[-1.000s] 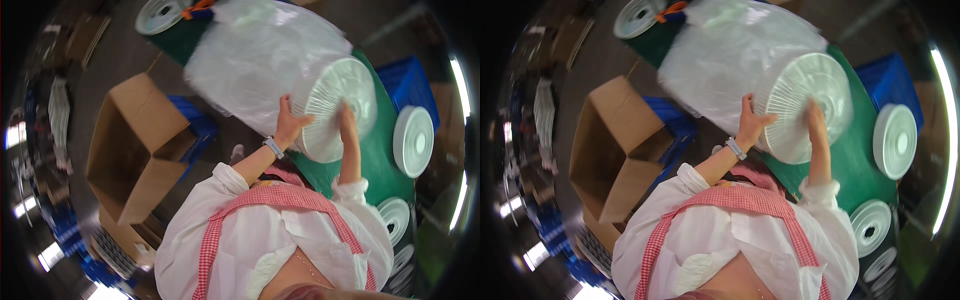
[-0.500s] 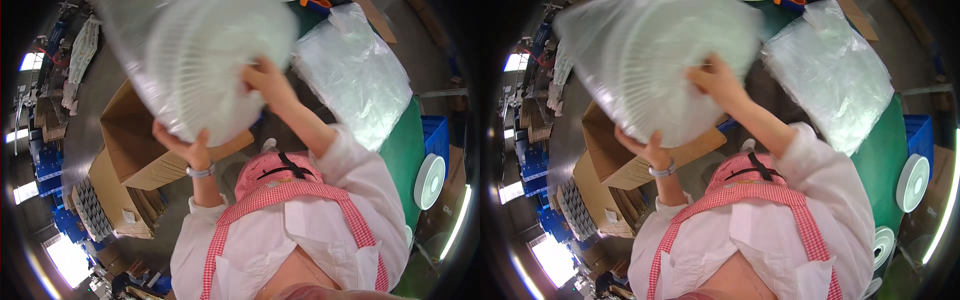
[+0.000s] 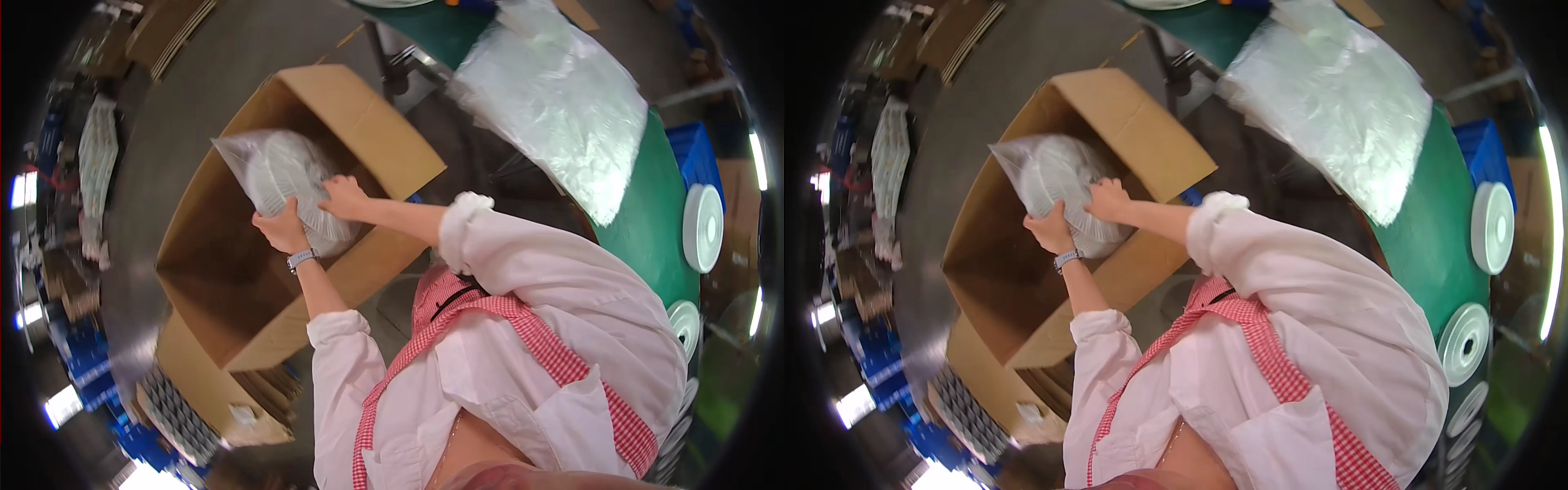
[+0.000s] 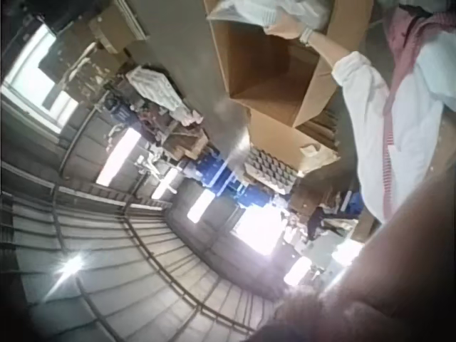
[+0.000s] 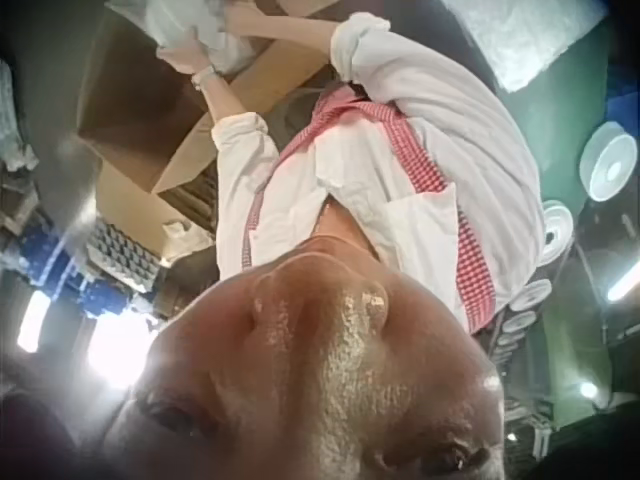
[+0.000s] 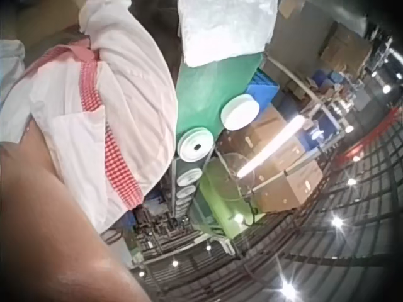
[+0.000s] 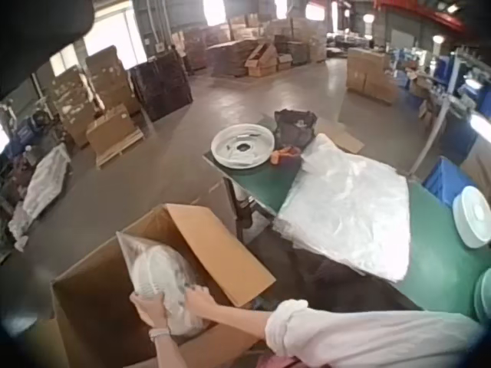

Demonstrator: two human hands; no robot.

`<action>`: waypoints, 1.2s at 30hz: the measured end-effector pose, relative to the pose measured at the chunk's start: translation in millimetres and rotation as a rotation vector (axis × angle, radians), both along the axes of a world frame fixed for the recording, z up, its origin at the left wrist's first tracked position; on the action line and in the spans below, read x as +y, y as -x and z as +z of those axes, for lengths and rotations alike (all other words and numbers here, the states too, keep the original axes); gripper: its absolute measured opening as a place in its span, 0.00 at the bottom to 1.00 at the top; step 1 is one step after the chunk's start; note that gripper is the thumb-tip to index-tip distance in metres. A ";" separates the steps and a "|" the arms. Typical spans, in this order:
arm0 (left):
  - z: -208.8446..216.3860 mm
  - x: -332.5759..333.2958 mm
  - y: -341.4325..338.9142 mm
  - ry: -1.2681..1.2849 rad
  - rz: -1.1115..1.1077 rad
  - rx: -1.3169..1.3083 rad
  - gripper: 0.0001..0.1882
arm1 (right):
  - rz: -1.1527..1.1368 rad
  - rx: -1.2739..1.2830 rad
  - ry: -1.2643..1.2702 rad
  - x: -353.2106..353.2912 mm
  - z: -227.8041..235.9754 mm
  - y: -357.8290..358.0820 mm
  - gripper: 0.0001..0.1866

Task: Assemble plastic fan guards and pack them into plastic bags.

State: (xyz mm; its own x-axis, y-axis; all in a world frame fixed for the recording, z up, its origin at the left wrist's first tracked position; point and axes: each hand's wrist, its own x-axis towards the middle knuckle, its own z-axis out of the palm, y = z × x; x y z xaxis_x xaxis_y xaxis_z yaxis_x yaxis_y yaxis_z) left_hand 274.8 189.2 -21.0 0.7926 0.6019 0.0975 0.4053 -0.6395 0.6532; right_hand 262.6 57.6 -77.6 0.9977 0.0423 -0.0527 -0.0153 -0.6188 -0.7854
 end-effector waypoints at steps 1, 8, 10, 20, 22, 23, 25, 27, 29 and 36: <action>-30.9 4.0 -19.3 -0.071 -0.030 0.076 0.46 | 0.024 -0.090 -0.064 -16.1 -2.6 5.1 0.19; -228.9 -17.4 -133.4 0.016 0.020 0.347 0.50 | -0.078 0.068 -0.084 -256.5 55.1 135.0 0.18; -239.3 -127.2 -152.4 -0.047 -0.309 0.421 0.48 | -0.414 0.288 0.131 -322.8 44.7 208.3 0.18; -167.1 -159.6 -136.2 -1.017 -1.537 0.739 0.27 | -1.657 1.068 -0.109 -245.9 -55.4 675.3 0.13; -147.4 -147.0 -149.6 -1.216 -1.629 0.780 0.24 | -1.667 1.102 -0.446 -232.2 -57.7 667.8 0.15; -138.9 -168.6 -156.7 -1.327 -1.724 0.773 0.23 | -1.755 1.062 -0.546 -215.4 -53.4 681.4 0.16; -120.6 -170.4 -140.0 -1.537 -1.856 0.775 0.21 | -1.813 1.024 -0.564 -217.8 -59.8 698.7 0.16; -113.8 -186.4 -125.3 -1.613 -1.857 0.773 0.21 | -1.813 0.899 -0.573 -256.9 -67.1 705.9 0.15; -145.7 -141.1 -152.4 -1.042 -1.482 0.479 0.22 | -1.960 0.595 -0.631 -297.1 -73.2 739.0 0.12; -16.9 -280.4 -17.5 0.115 -0.436 0.055 0.28 | -2.594 -0.478 -0.733 -459.2 -64.4 887.4 0.26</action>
State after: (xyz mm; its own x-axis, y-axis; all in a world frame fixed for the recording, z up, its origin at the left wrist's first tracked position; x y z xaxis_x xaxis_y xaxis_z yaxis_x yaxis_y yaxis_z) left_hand 292.3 -91.2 -37.9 0.9765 0.2154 -0.0003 0.1508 -0.6825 0.7152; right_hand -624.8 -401.6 -142.0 -0.7388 -0.5091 -0.4417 0.2731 0.3730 -0.8867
